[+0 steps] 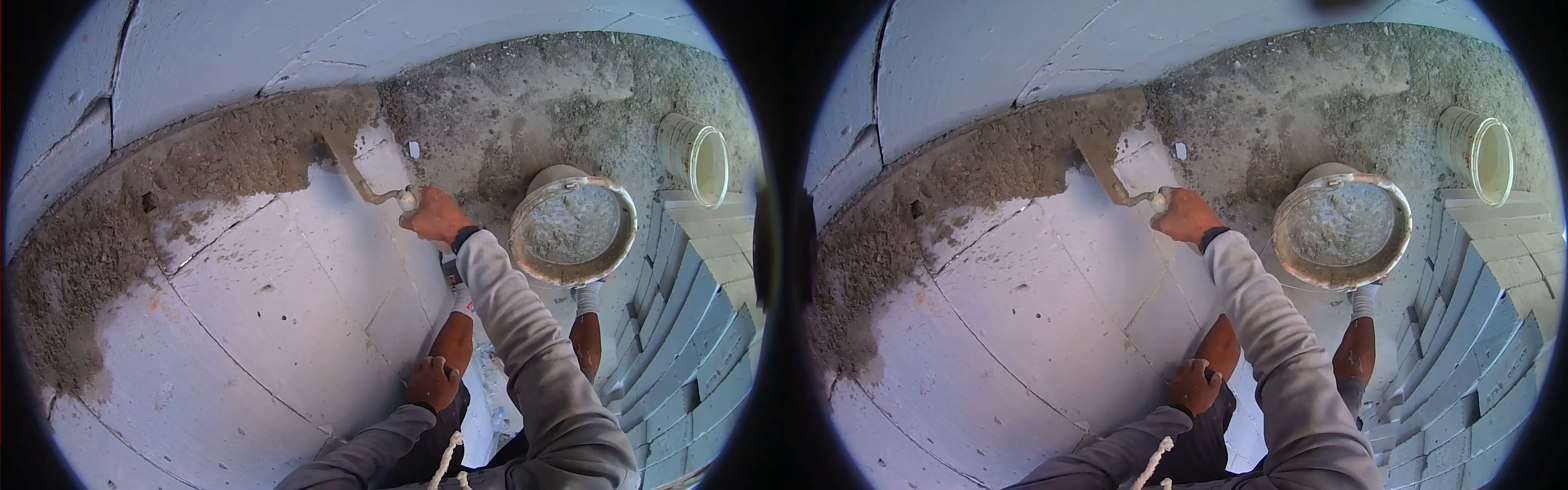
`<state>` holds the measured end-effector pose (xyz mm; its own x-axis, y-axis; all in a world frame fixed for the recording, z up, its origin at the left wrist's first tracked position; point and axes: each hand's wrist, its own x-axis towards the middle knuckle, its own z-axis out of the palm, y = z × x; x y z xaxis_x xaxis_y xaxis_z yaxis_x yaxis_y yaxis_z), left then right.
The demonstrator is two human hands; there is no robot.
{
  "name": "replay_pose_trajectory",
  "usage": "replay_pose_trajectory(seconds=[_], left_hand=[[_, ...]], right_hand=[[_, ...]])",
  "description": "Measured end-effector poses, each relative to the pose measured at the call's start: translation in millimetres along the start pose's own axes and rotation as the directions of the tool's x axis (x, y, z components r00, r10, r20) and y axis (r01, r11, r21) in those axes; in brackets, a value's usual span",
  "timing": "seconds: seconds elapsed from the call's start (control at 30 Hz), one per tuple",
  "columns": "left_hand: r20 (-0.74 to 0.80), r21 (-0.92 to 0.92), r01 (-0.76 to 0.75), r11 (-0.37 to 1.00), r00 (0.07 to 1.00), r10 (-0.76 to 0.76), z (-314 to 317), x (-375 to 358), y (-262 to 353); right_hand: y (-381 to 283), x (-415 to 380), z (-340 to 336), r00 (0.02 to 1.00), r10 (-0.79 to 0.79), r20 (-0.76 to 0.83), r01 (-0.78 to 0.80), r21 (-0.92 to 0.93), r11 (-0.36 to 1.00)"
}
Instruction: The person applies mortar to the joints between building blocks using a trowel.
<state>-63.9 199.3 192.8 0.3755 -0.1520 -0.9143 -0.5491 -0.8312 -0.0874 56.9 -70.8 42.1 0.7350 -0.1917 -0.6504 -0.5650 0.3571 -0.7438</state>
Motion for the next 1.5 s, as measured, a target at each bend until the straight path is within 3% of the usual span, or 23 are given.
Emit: replay_pose_trajectory(seconds=[0.13,0.2,0.33,0.47,0.53,0.6,0.73,0.77,0.8,0.83,0.87,0.93,0.97,1.0,1.07,1.1,1.17,1.2,1.3,1.33,1.4,1.43,1.5], left_hand=[[0.013,-0.025,0.02,0.999,1.0,-0.02,0,2,-2],[-0.009,-0.056,0.0,0.998,1.0,-0.001,4,1,-6],[-0.013,-0.088,0.007,0.996,1.0,-0.008,0,1,-5],[0.014,-0.096,0.023,0.995,1.0,-0.022,-11,0,-4],[0.029,-0.095,0.041,0.995,0.999,-0.038,-16,0,-1],[0.049,-0.074,0.089,0.993,0.995,-0.086,-16,1,-4],[0.067,-0.085,0.103,0.991,0.993,-0.098,-13,3,-4],[0.072,-0.077,0.107,0.991,0.992,-0.101,-16,2,-3],[0.08,-0.063,0.11,0.992,0.991,-0.105,-18,0,-3],[0.078,-0.056,0.105,0.993,0.992,-0.1,-17,-2,-5],[0.078,-0.05,0.109,0.993,0.991,-0.105,-15,0,-4],[0.077,-0.043,0.114,0.993,0.991,-0.111,-14,0,1],[0.08,-0.033,0.114,0.993,0.991,-0.112,-16,2,3],[0.087,-0.022,0.118,0.993,0.989,-0.116,-18,1,5],[0.094,-0.021,0.121,0.992,0.988,-0.119,-19,-3,4],[0.087,-0.028,0.112,0.993,0.99,-0.11,-19,3,7],[0.084,-0.02,0.109,0.994,0.991,-0.107,-16,5,9],[0.083,-0.007,0.103,0.995,0.991,-0.102,-13,5,8],[0.065,-0.022,0.091,0.996,0.994,-0.09,-10,3,7],[0.065,-0.016,0.098,0.995,0.993,-0.097,-12,2,7],[0.079,-0.038,0.095,0.995,0.993,-0.092,-14,2,9],[0.082,-0.038,0.094,0.995,0.993,-0.091,-13,3,7],[0.087,-0.061,0.081,0.995,0.993,-0.076,-10,2,7]], right_hand=[[20,43,8,0.986,0.163,-0.042,-0.149,0.235,0.961],[15,59,6,0.989,0.142,0.043,-0.138,-0.08,0.987],[-9,62,7,0.987,0.15,0.062,-0.138,-0.16,0.977],[-47,48,-4,0.952,0.252,0.175,-0.24,-0.088,0.967],[-42,61,6,0.956,0.273,0.11,-0.245,-0.218,0.945],[-41,69,10,0.952,0.083,0.294,0.046,-0.407,0.912],[-63,76,4,0.946,0.172,0.274,0.01,-0.556,0.831],[-62,87,-2,0.871,0.068,0.487,0.366,-0.734,0.573],[-68,92,-9,0.727,0.058,0.684,0.661,-0.72,0.211],[-77,99,-17,0.683,0.215,0.698,0.645,-0.715,0.269],[-75,100,-22,0.693,0.211,0.69,0.639,-0.723,0.264],[-78,84,-29,0.803,0.116,0.585,0.513,-0.777,0.366],[-83,67,-37,0.869,0.174,0.463,0.312,-0.786,0.533],[-70,61,-38,0.869,0.171,0.464,0.313,-0.784,0.535],[-38,49,-38,0.974,0.096,0.204,0.075,-0.693,0.717],[-30,43,-39,0.975,0.088,0.205,0.083,-0.698,0.712],[-17,23,-32,0.988,0.145,0.049,-0.123,-0.309,0.943],[-12,28,-30,0.988,0.148,0.055,-0.124,-0.304,0.945],[-20,49,-20,0.955,0.274,0.113,-0.279,0.028,0.96],[-23,58,-15,0.955,0.272,0.118,-0.277,0.035,0.96],[-29,72,-4,0.978,0.083,0.191,-0.026,-0.285,0.958],[-36,74,4,0.971,0.158,0.18,-0.083,-0.364,0.928],[-43,68,13,0.976,0.152,0.157,-0.076,-0.409,0.909]])
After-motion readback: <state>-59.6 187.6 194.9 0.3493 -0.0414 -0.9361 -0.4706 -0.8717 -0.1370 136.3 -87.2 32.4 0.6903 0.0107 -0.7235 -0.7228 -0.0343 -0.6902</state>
